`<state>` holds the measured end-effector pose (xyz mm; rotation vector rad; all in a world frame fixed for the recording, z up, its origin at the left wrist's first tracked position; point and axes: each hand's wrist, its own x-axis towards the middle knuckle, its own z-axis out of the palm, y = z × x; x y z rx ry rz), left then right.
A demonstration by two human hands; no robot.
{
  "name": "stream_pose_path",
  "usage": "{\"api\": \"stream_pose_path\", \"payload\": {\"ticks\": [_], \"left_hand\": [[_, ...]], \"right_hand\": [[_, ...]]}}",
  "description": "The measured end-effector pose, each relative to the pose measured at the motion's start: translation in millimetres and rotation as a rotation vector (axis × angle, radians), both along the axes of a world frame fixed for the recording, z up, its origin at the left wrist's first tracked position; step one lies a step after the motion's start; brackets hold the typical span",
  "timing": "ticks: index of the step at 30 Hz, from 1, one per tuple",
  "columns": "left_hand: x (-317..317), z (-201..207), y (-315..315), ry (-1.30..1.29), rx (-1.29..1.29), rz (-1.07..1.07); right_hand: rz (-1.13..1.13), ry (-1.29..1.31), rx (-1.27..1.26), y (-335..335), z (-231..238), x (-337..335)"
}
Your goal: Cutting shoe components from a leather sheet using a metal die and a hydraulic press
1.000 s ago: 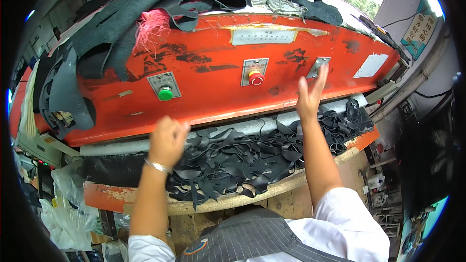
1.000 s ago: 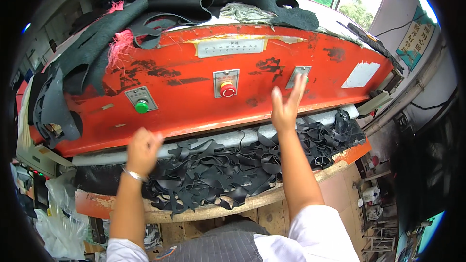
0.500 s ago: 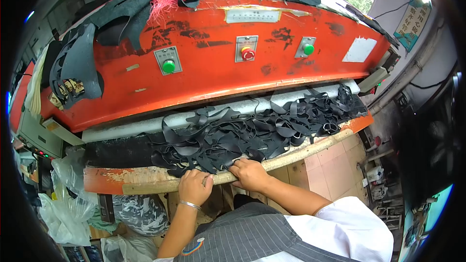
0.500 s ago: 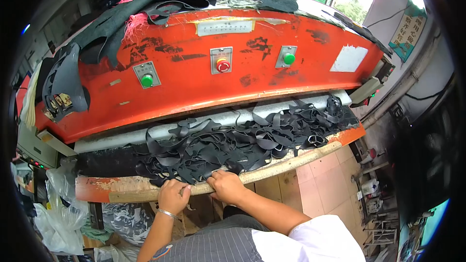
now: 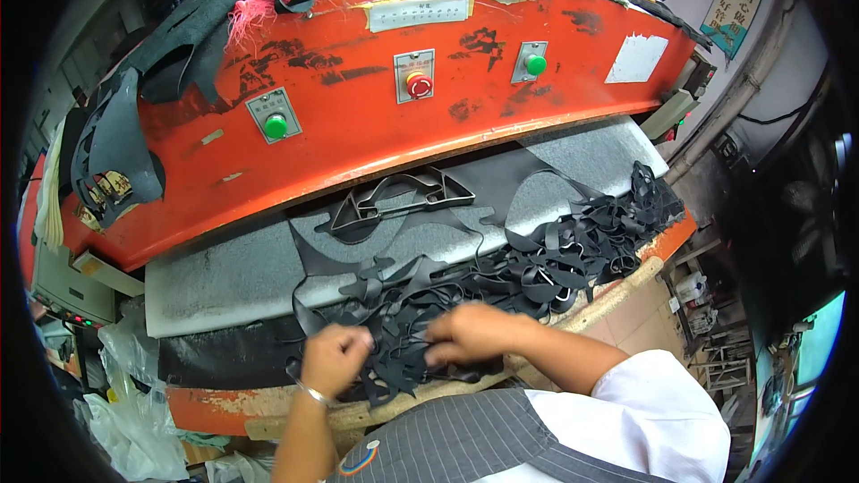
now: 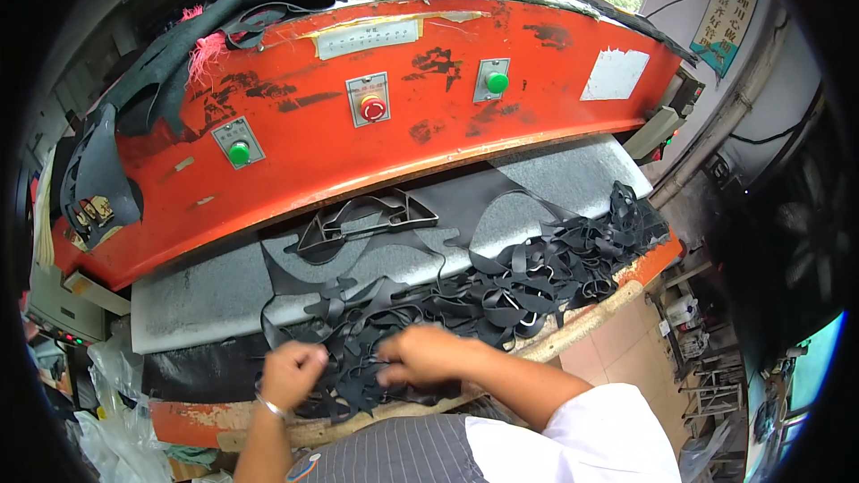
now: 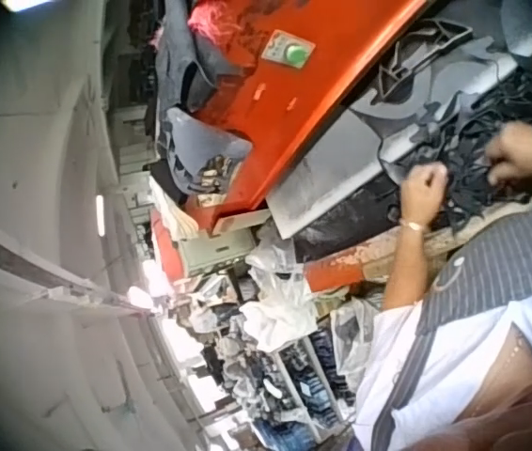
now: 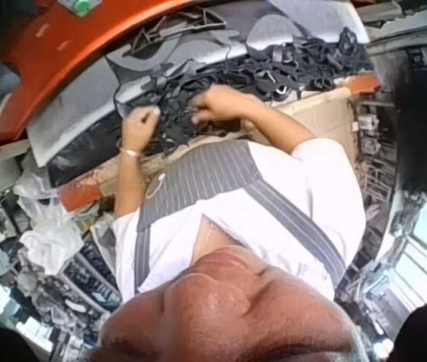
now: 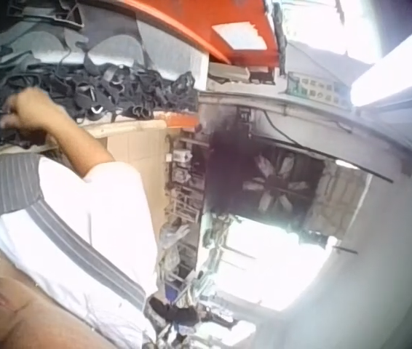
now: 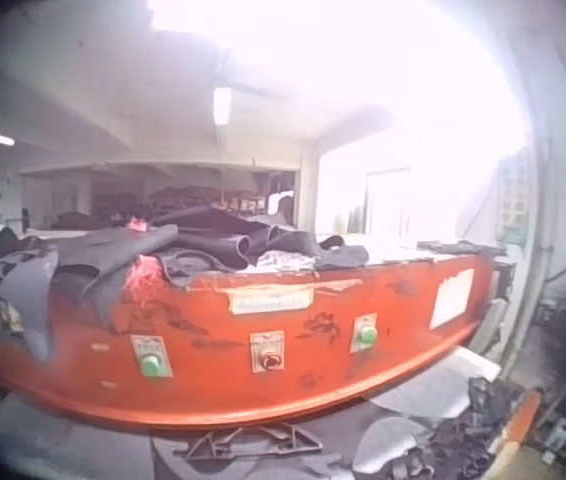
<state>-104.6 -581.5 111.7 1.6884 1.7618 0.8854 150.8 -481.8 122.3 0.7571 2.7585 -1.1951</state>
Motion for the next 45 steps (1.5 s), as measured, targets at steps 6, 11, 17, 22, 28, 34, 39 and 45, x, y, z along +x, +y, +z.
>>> {"api": "stream_pose_path", "payload": {"ticks": [6,11,17,22,28,34,39,45], "left_hand": [[-60,-37,188,0.038,0.308,0.086],[-113,-92,250,0.451,0.130,0.024],[-101,-79,254,0.478,0.072,0.056],[-84,-79,244,0.462,0.041,0.082],[-82,-74,235,0.519,0.014,0.106],[-56,-72,229,0.537,-0.031,0.181],[31,-53,254,0.499,0.136,0.195],[200,-53,290,0.367,0.023,0.201]], "right_hand": [[-0.547,0.142,0.391,150,-19,-108],[-0.735,-0.238,0.450,199,-30,-194],[-0.892,-0.192,0.245,208,-39,-201],[-1.067,-0.142,0.042,197,-30,-196],[-0.695,0.113,0.025,129,18,-116],[-0.405,0.597,-0.275,101,51,61],[-0.093,0.391,-0.183,139,76,197],[0.293,0.229,0.400,221,51,247]]}}
